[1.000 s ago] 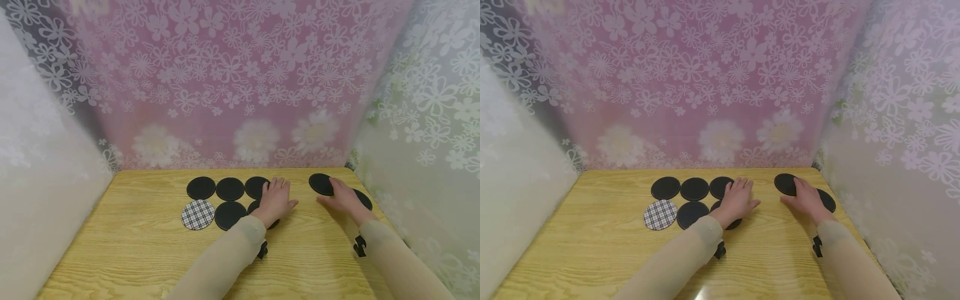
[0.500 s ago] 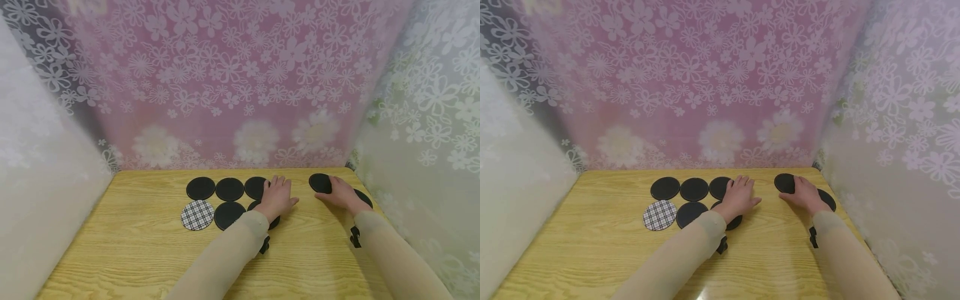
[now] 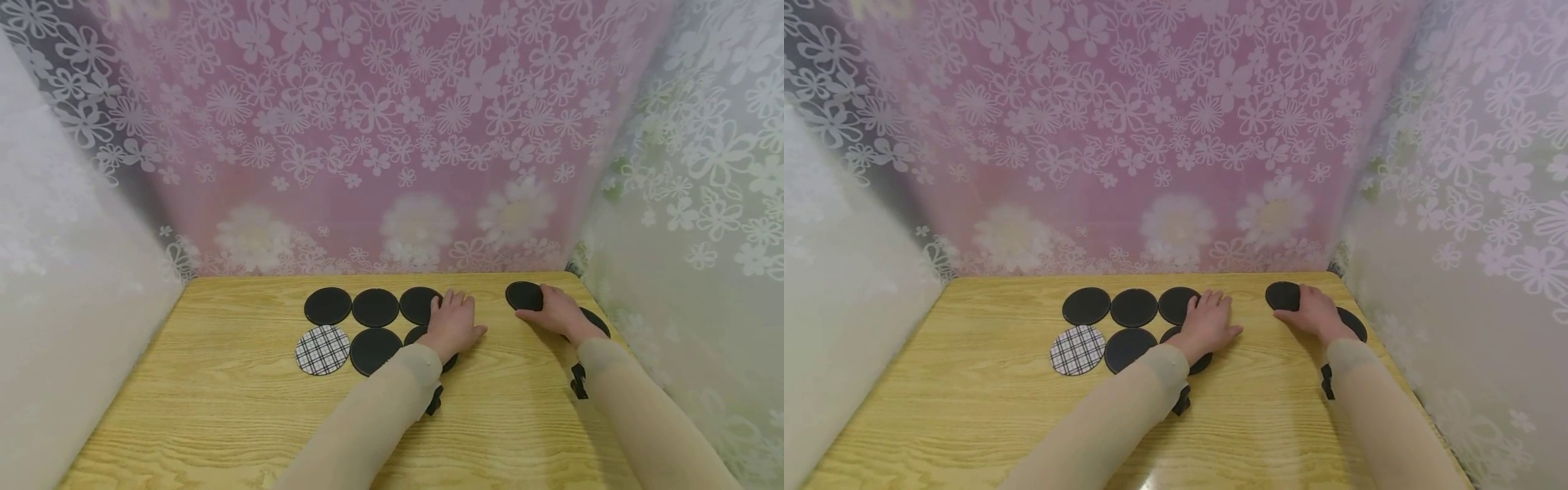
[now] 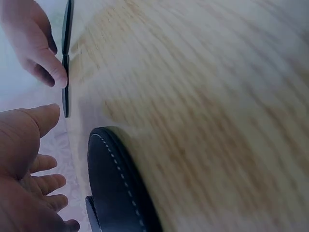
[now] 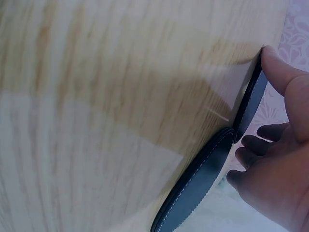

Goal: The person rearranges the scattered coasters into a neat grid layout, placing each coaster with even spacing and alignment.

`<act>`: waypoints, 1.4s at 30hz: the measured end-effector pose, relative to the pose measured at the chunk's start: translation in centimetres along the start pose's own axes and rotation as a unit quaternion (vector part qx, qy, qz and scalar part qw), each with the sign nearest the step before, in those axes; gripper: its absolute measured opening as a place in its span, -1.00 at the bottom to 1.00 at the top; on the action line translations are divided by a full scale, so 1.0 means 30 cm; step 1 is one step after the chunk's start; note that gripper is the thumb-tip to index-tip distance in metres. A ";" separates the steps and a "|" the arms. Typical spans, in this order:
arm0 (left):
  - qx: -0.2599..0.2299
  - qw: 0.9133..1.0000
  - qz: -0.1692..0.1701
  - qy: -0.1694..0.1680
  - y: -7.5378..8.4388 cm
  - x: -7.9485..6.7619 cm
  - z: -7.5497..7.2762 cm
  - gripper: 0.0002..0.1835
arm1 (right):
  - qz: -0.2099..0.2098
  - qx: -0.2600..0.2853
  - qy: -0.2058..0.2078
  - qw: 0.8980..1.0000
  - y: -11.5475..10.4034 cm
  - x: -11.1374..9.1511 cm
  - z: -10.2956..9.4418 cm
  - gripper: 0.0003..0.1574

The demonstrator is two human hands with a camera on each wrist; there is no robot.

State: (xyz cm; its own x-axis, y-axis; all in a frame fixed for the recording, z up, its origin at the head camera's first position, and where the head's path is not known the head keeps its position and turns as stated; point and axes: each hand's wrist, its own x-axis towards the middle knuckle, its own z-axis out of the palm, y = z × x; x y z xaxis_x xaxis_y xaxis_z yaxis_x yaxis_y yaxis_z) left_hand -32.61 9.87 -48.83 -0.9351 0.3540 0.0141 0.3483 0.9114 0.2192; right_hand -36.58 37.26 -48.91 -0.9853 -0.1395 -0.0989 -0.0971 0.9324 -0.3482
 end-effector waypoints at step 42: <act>-0.014 0.999 0.024 -0.035 0.065 -0.021 0.070 -0.11 | -0.062 0.026 -0.079 0.995 -0.052 -0.177 -0.036 0.35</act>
State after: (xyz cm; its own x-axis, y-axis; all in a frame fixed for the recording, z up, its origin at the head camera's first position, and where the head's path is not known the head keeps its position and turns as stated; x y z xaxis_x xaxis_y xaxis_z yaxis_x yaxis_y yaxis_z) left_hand -31.19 11.86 -50.48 -0.9103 0.4117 -0.0419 0.3897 0.8869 0.2481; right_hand -31.34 36.91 -46.82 -0.9314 -0.3064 -0.1965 -0.2043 0.8868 -0.4146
